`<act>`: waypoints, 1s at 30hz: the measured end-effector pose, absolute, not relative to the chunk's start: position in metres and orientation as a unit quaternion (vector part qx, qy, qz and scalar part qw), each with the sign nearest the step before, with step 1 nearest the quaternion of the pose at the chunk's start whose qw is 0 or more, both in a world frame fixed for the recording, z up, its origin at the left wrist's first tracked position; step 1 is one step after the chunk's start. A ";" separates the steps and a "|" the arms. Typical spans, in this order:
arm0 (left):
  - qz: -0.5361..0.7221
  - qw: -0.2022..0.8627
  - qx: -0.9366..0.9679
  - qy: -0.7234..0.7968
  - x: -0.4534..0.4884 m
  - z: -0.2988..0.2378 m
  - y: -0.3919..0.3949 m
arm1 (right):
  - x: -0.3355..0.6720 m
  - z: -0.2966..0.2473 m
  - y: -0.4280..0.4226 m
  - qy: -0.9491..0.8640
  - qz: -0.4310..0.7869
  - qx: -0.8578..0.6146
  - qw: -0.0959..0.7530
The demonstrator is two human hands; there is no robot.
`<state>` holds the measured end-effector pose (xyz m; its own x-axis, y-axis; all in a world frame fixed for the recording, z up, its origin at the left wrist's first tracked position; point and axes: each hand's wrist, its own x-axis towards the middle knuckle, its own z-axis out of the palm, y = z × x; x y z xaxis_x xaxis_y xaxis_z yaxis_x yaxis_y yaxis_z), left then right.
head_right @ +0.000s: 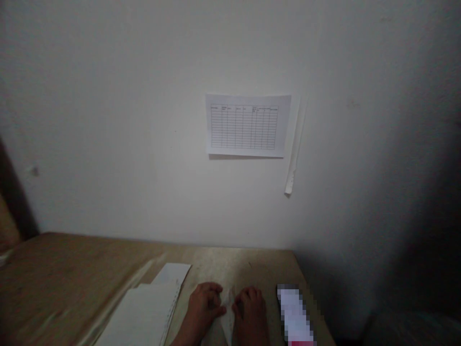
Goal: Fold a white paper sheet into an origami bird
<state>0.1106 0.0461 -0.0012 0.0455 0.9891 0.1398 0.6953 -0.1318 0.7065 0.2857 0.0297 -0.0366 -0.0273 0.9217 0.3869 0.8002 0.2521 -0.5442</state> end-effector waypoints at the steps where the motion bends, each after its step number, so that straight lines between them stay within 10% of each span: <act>1: 0.315 0.232 0.687 0.612 0.110 -0.002 0.046 | 0.286 -0.037 0.030 -0.710 0.090 -0.607 0.344; 30: 0.344 0.180 0.726 0.568 0.103 -0.005 0.039 | 0.284 -0.035 0.029 -0.710 0.069 -0.611 0.342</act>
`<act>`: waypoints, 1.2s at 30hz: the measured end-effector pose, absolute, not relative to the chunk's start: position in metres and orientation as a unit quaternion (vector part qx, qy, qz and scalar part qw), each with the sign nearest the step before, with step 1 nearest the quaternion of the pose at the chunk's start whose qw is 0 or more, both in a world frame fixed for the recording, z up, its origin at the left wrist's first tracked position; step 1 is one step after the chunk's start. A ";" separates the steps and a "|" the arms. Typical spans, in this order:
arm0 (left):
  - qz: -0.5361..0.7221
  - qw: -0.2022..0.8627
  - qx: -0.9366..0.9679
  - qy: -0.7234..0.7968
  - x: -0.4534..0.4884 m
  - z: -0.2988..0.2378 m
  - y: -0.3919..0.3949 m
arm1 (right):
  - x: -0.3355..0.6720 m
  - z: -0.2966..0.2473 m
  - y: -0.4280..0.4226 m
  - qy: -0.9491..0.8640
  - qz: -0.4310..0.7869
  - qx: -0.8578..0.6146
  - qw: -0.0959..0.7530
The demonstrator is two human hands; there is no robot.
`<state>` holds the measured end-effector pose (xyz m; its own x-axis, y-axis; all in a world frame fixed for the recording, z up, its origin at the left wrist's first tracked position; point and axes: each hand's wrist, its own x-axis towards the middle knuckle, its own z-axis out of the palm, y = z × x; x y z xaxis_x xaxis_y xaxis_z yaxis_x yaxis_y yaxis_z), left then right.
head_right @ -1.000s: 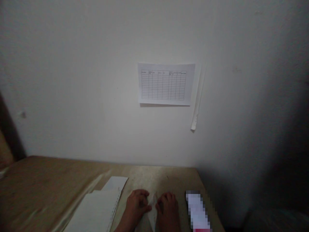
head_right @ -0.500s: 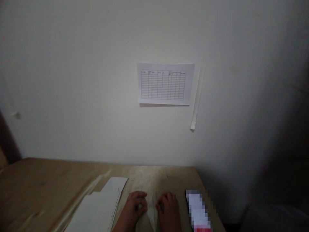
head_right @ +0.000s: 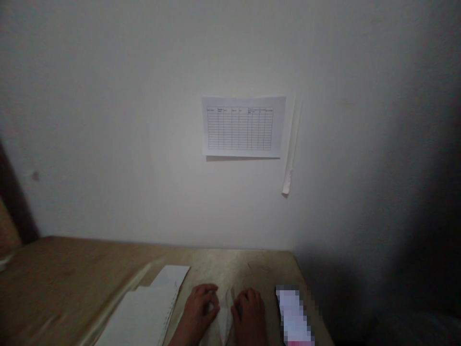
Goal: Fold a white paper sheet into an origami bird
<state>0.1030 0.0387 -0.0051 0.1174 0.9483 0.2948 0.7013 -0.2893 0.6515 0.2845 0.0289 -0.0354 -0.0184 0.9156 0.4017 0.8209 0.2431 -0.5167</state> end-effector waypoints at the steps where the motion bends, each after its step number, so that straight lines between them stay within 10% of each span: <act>1: 0.341 0.177 0.728 0.568 0.103 -0.005 0.039 | 0.284 -0.035 0.029 -0.711 0.066 -0.612 0.340; 36: 0.368 0.153 0.736 0.548 0.103 -0.013 0.034 | 0.288 -0.034 0.027 -0.700 0.090 -0.600 0.377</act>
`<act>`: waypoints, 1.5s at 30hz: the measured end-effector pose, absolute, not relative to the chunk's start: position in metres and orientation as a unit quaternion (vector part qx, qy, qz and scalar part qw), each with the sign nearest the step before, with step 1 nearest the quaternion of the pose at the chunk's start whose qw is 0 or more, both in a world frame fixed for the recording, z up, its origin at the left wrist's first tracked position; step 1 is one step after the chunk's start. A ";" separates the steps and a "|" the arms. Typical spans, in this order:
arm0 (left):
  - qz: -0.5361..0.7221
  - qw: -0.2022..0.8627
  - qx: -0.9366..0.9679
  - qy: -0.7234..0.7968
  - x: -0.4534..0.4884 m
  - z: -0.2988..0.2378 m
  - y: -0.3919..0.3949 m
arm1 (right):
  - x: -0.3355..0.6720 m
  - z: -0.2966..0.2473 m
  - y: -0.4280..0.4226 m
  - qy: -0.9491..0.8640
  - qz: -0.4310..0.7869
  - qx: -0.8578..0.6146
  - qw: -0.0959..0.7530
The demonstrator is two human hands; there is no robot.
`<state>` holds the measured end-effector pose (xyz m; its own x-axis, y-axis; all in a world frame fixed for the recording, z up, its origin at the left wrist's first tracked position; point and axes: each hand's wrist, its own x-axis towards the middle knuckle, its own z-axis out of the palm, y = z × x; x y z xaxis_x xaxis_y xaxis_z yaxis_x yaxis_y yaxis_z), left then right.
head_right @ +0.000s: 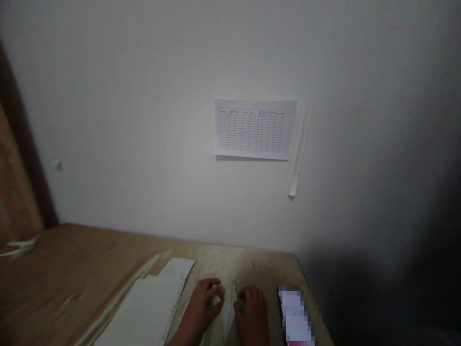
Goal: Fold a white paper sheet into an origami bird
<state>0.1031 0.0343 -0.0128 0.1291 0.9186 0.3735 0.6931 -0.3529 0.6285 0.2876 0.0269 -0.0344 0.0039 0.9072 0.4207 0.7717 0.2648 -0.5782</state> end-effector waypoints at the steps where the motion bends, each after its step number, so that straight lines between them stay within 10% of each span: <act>1: 0.369 0.152 0.735 0.548 0.103 -0.015 0.035 | 0.288 -0.034 0.027 -0.701 0.093 -0.599 0.377; 45: 0.270 0.166 0.769 0.556 0.101 -0.004 0.023 | 0.289 -0.020 0.022 -0.703 0.144 -0.596 0.361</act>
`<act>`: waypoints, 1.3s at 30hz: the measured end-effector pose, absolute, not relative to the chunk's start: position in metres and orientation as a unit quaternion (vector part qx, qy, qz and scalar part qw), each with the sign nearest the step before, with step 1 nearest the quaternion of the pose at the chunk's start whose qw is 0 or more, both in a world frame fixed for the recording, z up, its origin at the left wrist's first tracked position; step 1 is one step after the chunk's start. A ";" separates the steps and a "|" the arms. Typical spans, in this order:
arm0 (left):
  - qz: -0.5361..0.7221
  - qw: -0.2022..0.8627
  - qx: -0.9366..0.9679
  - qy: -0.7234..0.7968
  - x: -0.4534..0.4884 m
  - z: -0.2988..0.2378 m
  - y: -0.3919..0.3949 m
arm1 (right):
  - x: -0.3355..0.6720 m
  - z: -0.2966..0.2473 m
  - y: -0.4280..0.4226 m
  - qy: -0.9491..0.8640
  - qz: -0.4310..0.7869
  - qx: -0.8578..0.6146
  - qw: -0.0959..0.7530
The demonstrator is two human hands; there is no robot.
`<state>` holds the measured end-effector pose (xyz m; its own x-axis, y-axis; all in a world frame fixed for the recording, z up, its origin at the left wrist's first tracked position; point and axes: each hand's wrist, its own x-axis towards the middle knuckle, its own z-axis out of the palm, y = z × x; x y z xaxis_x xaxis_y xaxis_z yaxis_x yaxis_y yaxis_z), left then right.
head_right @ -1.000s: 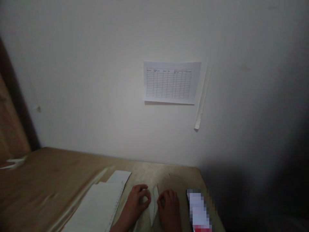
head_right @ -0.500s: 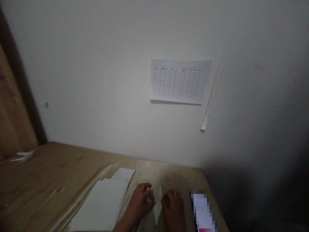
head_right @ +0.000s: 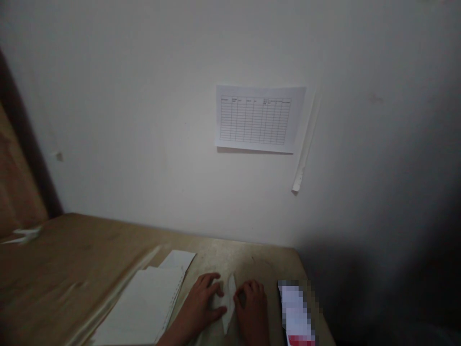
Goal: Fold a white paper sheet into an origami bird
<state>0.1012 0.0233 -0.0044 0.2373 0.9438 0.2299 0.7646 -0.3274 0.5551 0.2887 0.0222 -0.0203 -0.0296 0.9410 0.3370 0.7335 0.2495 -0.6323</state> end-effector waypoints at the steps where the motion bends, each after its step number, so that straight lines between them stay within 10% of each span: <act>1: 0.268 0.167 0.770 0.554 0.101 -0.004 0.023 | 0.289 -0.020 0.022 -0.703 0.145 -0.596 0.361; 39: 0.274 0.155 0.781 0.539 0.096 -0.002 0.022 | 0.291 -0.015 0.015 -0.712 0.133 -0.595 0.349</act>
<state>0.0961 0.0217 -0.0017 0.2693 0.9273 0.2602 0.7574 -0.3708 0.5375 0.2906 0.0153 -0.0152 -0.0493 0.9396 0.3387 0.7545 0.2573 -0.6038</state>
